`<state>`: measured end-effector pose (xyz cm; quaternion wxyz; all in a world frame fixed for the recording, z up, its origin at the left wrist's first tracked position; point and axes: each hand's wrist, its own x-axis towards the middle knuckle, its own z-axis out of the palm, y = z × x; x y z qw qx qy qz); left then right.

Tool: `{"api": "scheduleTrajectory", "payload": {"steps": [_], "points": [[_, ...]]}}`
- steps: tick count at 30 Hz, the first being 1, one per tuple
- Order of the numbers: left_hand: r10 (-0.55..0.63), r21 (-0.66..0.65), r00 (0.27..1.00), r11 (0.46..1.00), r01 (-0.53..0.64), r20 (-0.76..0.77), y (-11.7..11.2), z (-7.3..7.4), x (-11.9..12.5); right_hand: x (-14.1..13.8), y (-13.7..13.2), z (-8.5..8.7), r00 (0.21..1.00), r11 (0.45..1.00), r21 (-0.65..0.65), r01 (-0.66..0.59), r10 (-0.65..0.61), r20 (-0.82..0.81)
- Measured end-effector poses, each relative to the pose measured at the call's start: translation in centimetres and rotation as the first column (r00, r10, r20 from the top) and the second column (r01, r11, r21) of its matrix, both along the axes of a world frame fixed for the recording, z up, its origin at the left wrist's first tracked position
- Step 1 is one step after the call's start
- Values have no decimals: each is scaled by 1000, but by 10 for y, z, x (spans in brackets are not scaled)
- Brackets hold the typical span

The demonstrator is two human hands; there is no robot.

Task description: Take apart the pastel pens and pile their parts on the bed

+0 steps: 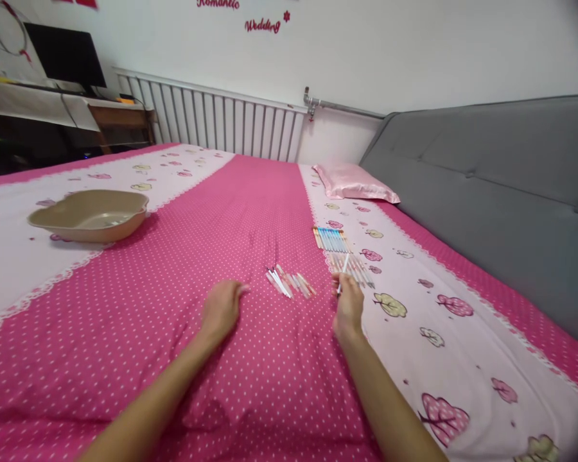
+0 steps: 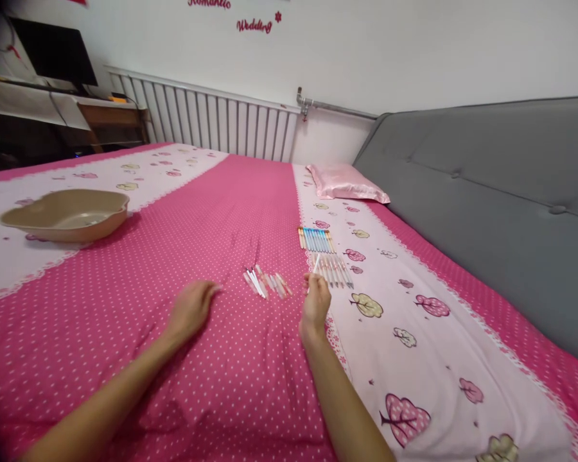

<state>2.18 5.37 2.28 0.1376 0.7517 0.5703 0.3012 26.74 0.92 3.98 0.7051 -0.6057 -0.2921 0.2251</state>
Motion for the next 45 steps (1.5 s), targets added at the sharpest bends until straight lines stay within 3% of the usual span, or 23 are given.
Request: {"api": "scheduleTrajectory", "payload": {"steps": [2,6,9,11,15,17,20,23,25,28,36,45], "points": [[246,-44,966,969,-244,77,18,7,-24,5,8,21,996,999,43,-9,13,-86],[392,-68,906,920,-386,158,36,7,-62,9,24,62,994,993,122,-6,20,-108],[426,-87,866,904,-418,261,36,10,-64,9,35,87,994,980,180,-87,96,-45],[385,-80,859,921,-381,337,38,22,-51,8,42,101,985,960,235,-155,169,-40],[154,-17,871,986,-165,466,58,65,3,0,51,120,947,895,325,-305,322,3],[-50,4,771,998,62,635,70,83,37,-6,53,125,925,867,332,-371,378,45],[-230,59,574,952,300,786,81,87,80,-11,54,122,904,857,289,-427,392,172],[-307,100,438,896,434,845,81,63,106,-8,54,108,894,889,231,-395,315,318],[-323,114,395,876,470,860,78,43,112,-4,54,98,884,917,207,-340,237,403],[-319,86,388,856,510,865,71,28,110,-2,55,91,846,934,196,-298,164,508],[-300,4,475,849,529,827,61,42,100,-19,60,88,767,947,175,-270,102,633],[-293,-50,490,818,573,821,59,39,100,-18,68,81,798,943,200,-265,98,595]]}}
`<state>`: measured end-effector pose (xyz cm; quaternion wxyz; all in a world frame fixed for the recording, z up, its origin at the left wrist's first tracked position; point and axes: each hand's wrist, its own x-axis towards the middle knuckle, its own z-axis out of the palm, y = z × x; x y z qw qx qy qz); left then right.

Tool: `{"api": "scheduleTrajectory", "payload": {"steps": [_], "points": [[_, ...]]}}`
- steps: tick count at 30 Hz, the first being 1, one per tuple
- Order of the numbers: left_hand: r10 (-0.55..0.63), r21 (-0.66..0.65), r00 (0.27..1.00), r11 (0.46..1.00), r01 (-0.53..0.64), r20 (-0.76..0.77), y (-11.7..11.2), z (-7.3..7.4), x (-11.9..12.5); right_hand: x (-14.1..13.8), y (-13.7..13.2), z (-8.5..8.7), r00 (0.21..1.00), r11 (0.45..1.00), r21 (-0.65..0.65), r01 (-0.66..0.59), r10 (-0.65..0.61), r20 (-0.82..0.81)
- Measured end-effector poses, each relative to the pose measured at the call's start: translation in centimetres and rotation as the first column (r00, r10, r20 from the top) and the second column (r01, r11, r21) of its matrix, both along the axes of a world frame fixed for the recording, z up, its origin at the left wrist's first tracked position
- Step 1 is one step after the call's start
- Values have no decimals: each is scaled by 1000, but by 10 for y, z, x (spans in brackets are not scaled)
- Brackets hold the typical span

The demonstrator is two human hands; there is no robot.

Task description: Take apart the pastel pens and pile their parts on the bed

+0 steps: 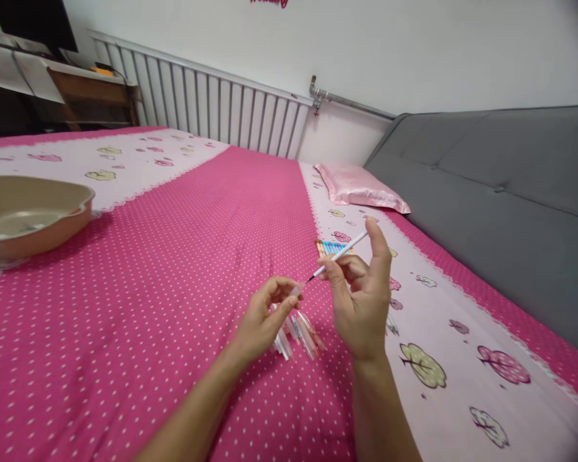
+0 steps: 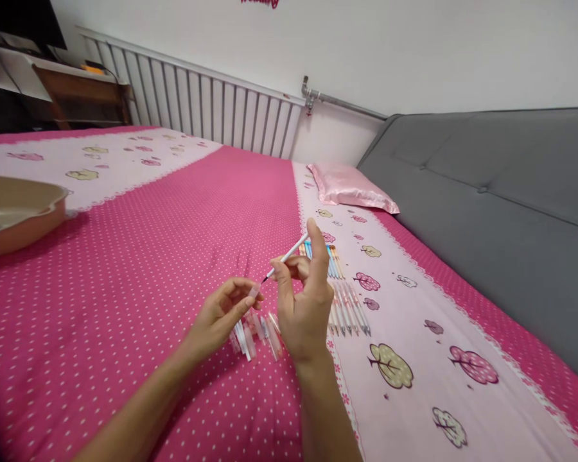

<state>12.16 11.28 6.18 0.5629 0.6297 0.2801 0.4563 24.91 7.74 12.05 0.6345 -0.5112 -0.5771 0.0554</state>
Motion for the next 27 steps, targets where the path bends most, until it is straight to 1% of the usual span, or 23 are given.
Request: {"api": "scheduleTrajectory", "payload": {"steps": [5,11,17,19,23,27], "points": [[-1,-33,1000,999,1,-10,-1,0,-1,0,1,0,1000,999,-42,-13,13,-1],[-2,-52,1000,999,3,3,1,-1,0,-2,0,-1,1000,1000,3,-9,9,-28],[-7,-55,1000,998,7,11,0,-1,0,-3,2,-2,999,998,-53,-41,41,-4],[-13,-48,1000,999,13,11,0,0,0,-3,1,-1,999,998,-48,-44,44,-11],[-17,-50,1000,999,18,14,0,0,-1,-2,0,0,999,1000,-7,-9,8,-39],[-15,-56,1000,998,16,24,0,1,-1,-2,1,-2,999,1000,-12,-16,16,-35]]}}
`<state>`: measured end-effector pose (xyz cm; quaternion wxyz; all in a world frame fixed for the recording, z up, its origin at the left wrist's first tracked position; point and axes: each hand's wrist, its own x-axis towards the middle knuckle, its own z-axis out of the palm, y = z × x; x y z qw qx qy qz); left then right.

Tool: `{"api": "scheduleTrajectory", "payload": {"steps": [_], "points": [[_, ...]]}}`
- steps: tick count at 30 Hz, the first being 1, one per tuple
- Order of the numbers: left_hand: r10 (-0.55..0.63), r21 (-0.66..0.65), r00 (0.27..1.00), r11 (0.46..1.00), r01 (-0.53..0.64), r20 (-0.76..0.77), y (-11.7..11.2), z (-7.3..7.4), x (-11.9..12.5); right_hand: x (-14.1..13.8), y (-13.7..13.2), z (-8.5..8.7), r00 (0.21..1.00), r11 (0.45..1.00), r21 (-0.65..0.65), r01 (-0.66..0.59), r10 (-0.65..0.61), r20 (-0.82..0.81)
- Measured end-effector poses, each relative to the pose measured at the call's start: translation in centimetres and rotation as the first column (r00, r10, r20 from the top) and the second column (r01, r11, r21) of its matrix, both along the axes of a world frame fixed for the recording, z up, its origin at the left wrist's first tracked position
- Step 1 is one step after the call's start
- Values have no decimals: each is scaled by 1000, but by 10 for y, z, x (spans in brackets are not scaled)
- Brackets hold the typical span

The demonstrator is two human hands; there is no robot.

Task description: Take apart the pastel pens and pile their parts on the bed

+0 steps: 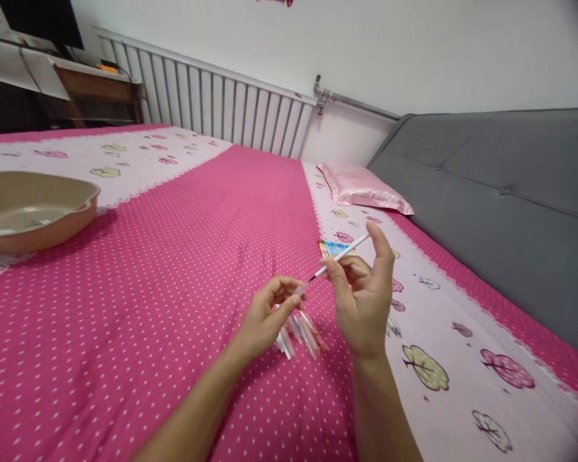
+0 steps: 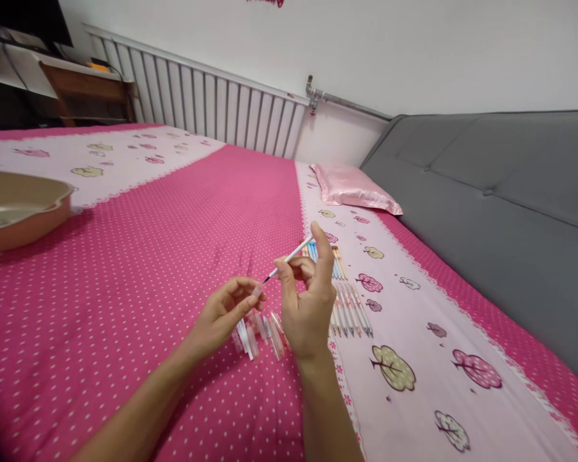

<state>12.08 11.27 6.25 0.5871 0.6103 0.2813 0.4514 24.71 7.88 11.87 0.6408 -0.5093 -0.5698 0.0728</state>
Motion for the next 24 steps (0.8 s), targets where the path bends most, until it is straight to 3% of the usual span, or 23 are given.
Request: {"api": "scheduleTrajectory", "payload": {"steps": [15,24], "points": [[-23,-7,1000,1000,23,16,1,-2,-1,-3,2,-4,995,997,-71,-31,37,91],[-13,-70,993,997,21,119,4,-2,-2,-1,6,-9,930,949,-288,-129,217,298]]}}
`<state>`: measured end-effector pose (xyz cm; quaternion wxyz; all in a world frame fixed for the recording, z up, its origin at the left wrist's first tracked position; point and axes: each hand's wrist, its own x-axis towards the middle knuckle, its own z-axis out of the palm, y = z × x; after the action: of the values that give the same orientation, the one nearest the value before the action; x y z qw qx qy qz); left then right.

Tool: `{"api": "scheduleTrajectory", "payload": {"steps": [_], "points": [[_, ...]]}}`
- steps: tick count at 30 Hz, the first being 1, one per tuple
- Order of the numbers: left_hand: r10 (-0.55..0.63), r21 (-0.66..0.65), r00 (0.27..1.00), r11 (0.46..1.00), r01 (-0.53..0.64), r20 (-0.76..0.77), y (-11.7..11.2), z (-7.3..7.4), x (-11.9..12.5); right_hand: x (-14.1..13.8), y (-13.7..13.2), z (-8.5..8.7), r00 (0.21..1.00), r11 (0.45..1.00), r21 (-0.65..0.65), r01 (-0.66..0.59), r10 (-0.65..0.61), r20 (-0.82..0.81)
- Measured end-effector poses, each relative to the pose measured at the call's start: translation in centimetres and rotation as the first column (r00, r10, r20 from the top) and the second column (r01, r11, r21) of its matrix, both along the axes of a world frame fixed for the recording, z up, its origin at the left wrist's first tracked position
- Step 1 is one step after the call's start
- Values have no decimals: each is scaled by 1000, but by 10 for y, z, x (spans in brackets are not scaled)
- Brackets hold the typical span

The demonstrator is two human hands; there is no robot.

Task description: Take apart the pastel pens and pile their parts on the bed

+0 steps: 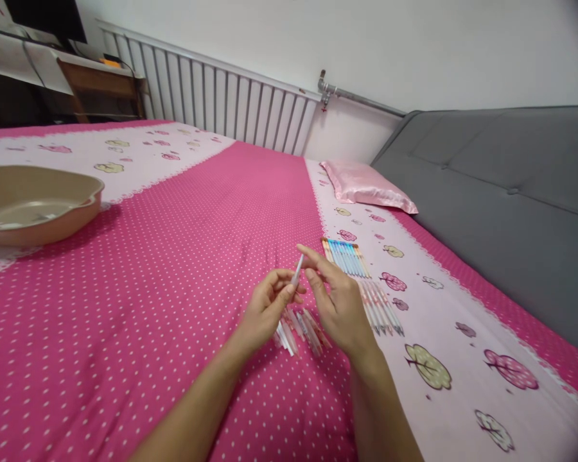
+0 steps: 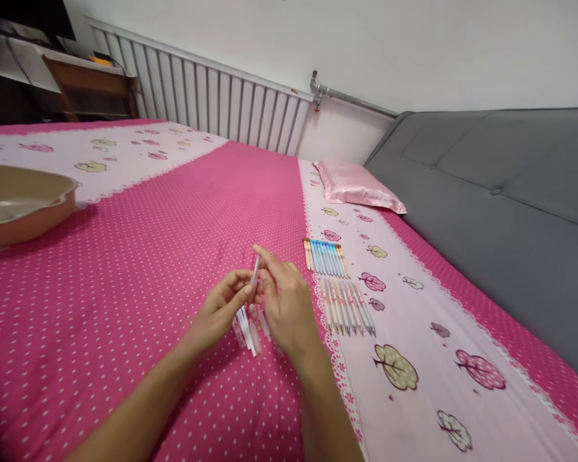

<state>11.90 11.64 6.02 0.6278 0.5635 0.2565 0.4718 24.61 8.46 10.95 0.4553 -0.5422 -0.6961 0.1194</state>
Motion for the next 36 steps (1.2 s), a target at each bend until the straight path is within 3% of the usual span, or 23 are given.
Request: {"api": "scheduleTrajectory", "payload": {"steps": [3,7,9,12,15,17,22,26,32,36], "points": [[29,5,999,1000,-29,-22,2,2,-3,3,-3,4,999,1000,-18,-13,12,-29],[131,42,990,991,-129,-46,7,6,-10,14,-8,5,991,973,-188,135,-129,43],[203,44,977,979,-200,-62,10,7,-14,19,-7,1,966,912,-355,208,-135,220],[300,47,950,954,-297,-81,17,4,-17,21,0,-9,877,762,-565,316,-8,480],[344,58,936,939,-340,-77,20,1,-19,12,9,-19,817,638,-672,376,113,565],[349,62,933,937,-344,-85,21,1,-20,-1,12,-26,811,607,-699,377,149,566],[359,62,928,933,-355,-96,20,1,-21,-38,10,-44,786,692,-641,332,173,594],[381,69,919,924,-376,-99,23,-1,-22,-53,7,-52,759,737,-598,315,183,625],[390,75,913,920,-384,-118,25,-2,-23,-49,13,-56,787,757,-562,333,105,608],[402,95,906,915,-392,-133,25,-2,-24,-34,26,-63,816,765,-517,383,-18,578]]}}
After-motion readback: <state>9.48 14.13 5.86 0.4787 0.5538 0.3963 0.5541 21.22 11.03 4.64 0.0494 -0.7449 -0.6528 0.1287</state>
